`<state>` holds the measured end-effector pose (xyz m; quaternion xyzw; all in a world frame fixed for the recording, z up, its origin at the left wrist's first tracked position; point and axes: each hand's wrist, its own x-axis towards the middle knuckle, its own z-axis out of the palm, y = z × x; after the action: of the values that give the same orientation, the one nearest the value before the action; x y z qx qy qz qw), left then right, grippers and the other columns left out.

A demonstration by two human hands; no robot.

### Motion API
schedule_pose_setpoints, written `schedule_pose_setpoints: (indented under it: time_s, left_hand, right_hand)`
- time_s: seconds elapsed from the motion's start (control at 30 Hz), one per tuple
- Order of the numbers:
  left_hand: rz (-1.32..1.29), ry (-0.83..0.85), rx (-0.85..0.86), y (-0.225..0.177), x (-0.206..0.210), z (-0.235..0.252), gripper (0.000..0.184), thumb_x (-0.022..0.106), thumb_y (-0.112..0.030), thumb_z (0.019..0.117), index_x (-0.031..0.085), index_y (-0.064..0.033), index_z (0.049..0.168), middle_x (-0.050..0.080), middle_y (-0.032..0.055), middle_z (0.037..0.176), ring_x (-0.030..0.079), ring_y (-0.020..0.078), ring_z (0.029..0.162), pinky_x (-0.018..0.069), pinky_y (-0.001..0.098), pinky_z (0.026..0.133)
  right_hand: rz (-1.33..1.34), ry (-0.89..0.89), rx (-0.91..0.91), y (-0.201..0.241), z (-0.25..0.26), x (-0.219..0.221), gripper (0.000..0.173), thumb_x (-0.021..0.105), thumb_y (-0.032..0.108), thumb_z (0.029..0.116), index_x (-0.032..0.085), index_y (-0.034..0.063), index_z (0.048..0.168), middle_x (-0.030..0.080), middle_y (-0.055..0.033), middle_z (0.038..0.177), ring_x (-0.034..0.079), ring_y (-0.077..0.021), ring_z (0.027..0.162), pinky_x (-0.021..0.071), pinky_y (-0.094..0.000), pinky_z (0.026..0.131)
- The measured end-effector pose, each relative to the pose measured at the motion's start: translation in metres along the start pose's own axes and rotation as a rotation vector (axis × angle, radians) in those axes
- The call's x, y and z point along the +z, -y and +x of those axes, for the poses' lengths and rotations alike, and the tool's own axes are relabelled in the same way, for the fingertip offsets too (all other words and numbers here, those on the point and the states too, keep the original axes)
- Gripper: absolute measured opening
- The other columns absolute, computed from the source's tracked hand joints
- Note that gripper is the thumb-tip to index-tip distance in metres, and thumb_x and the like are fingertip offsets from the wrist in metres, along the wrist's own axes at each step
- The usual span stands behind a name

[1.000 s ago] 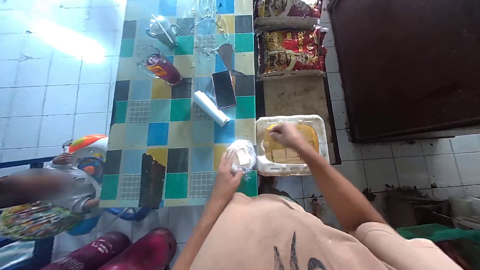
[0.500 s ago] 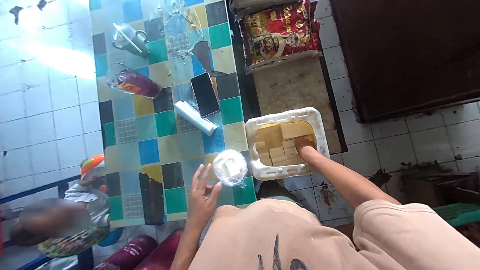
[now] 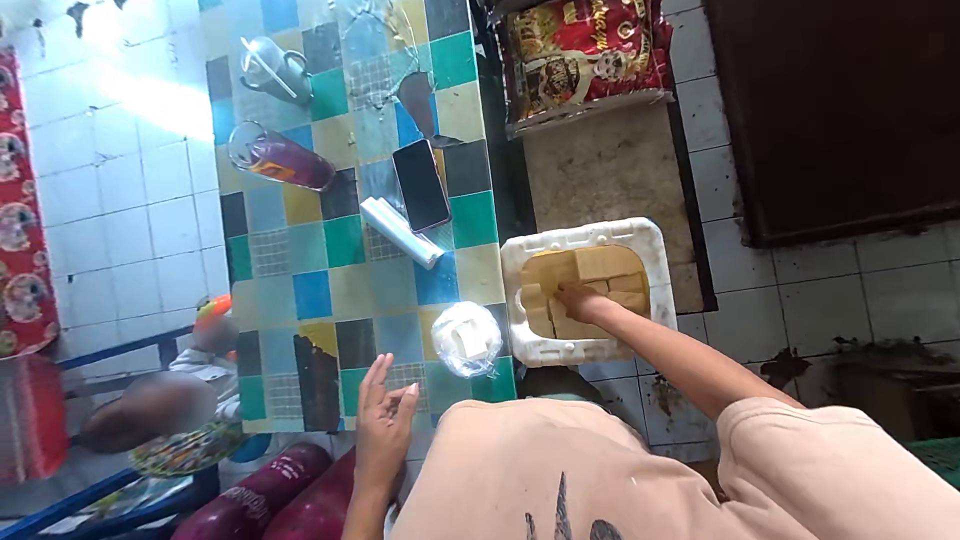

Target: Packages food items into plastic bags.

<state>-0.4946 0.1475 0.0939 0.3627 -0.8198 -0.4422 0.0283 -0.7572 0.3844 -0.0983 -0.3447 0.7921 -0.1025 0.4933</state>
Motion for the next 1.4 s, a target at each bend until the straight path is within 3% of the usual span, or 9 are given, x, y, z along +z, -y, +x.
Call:
schedule_pose_setpoints:
  time_s: [0.13, 0.27, 0.4, 0.67, 0.8, 0.93, 1.23, 1.4]
  left_hand:
    - [-0.019, -0.039, -0.014, 0.001, 0.000, -0.009, 0.058, 0.058, -0.013, 0.0947, 0.043, 0.0086, 0.146, 0.036, 0.0252, 0.156, 0.065, 0.0010, 0.083, 0.0549, 0.0168, 0.070]
    - [-0.029, -0.065, -0.038, 0.005, -0.001, -0.016, 0.058, 0.057, -0.011, 0.0948, 0.041, 0.0104, 0.147, 0.035, 0.0266, 0.156, 0.066, 0.0005, 0.084, 0.0550, 0.0163, 0.071]
    - [-0.053, -0.096, -0.047, 0.006, 0.001, -0.020, 0.058, 0.057, -0.009, 0.0945, 0.042, 0.0100, 0.147, 0.036, 0.0259, 0.155, 0.065, -0.0002, 0.083, 0.0545, 0.0155, 0.070]
    - [-0.072, -0.134, -0.060, 0.005, 0.001, -0.023, 0.058, 0.057, -0.009, 0.0948, 0.041, 0.0100, 0.147, 0.036, 0.0250, 0.156, 0.067, 0.0007, 0.085, 0.0555, 0.0161, 0.072]
    - [-0.073, -0.134, -0.062, 0.006, 0.001, -0.024, 0.058, 0.057, -0.008, 0.0946, 0.040, 0.0110, 0.147, 0.037, 0.0265, 0.154, 0.066, 0.0011, 0.085, 0.0554, 0.0167, 0.072]
    - [-0.079, -0.131, -0.068, 0.006, 0.004, -0.024, 0.058, 0.057, -0.008, 0.0947, 0.040, 0.0100, 0.148, 0.038, 0.0255, 0.154, 0.066, 0.0013, 0.083, 0.0556, 0.0171, 0.071]
    - [-0.080, -0.133, -0.052, 0.010, 0.003, -0.027, 0.057, 0.057, -0.007, 0.0947, 0.041, 0.0103, 0.147, 0.040, 0.0258, 0.153, 0.066, 0.0009, 0.082, 0.0554, 0.0163, 0.071]
    - [-0.089, -0.135, -0.074, 0.010, 0.003, -0.029, 0.057, 0.057, -0.008, 0.0952, 0.041, 0.0093, 0.147, 0.041, 0.0251, 0.151, 0.066, 0.0006, 0.082, 0.0550, 0.0156, 0.071]
  right_hand:
    - [-0.056, 0.129, 0.041, 0.004, 0.015, 0.003, 0.060, 0.082, 0.003, 0.0830, 0.057, -0.0050, 0.137, 0.050, -0.0271, 0.145, 0.052, -0.0470, 0.131, 0.0465, -0.0613, 0.105]
    - [-0.050, 0.147, 0.018, -0.003, 0.012, 0.000, 0.066, 0.086, 0.013, 0.0816, 0.058, -0.0028, 0.139, 0.050, -0.0293, 0.146, 0.049, -0.0482, 0.134, 0.0427, -0.0622, 0.109]
    - [-0.029, 0.147, 0.024, -0.007, 0.019, 0.001, 0.072, 0.091, 0.013, 0.0761, 0.059, 0.0002, 0.139, 0.047, -0.0296, 0.147, 0.047, -0.0493, 0.135, 0.0430, -0.0631, 0.108]
    - [-0.107, 0.199, 0.016, -0.001, 0.020, -0.011, 0.076, 0.089, 0.018, 0.0797, 0.051, -0.0031, 0.142, 0.054, -0.0295, 0.141, 0.052, -0.0475, 0.132, 0.0410, -0.0628, 0.110]
    - [-0.017, 0.253, -0.001, 0.000, 0.020, -0.012, 0.069, 0.087, 0.010, 0.0807, 0.055, -0.0051, 0.139, 0.053, -0.0312, 0.140, 0.053, -0.0480, 0.130, 0.0439, -0.0637, 0.106]
    - [-0.036, 0.288, 0.007, 0.001, 0.021, -0.010, 0.061, 0.085, 0.010, 0.0824, 0.058, -0.0047, 0.135, 0.062, -0.0309, 0.129, 0.059, -0.0481, 0.124, 0.0454, -0.0658, 0.103]
    - [-0.022, 0.284, -0.045, 0.001, 0.015, 0.002, 0.057, 0.080, 0.006, 0.0859, 0.057, -0.0027, 0.137, 0.059, -0.0314, 0.134, 0.055, -0.0493, 0.128, 0.0419, -0.0660, 0.107]
    - [-0.001, 0.267, -0.068, -0.005, 0.014, 0.005, 0.056, 0.080, 0.010, 0.0856, 0.058, -0.0014, 0.136, 0.063, -0.0316, 0.126, 0.059, -0.0501, 0.122, 0.0441, -0.0682, 0.102]
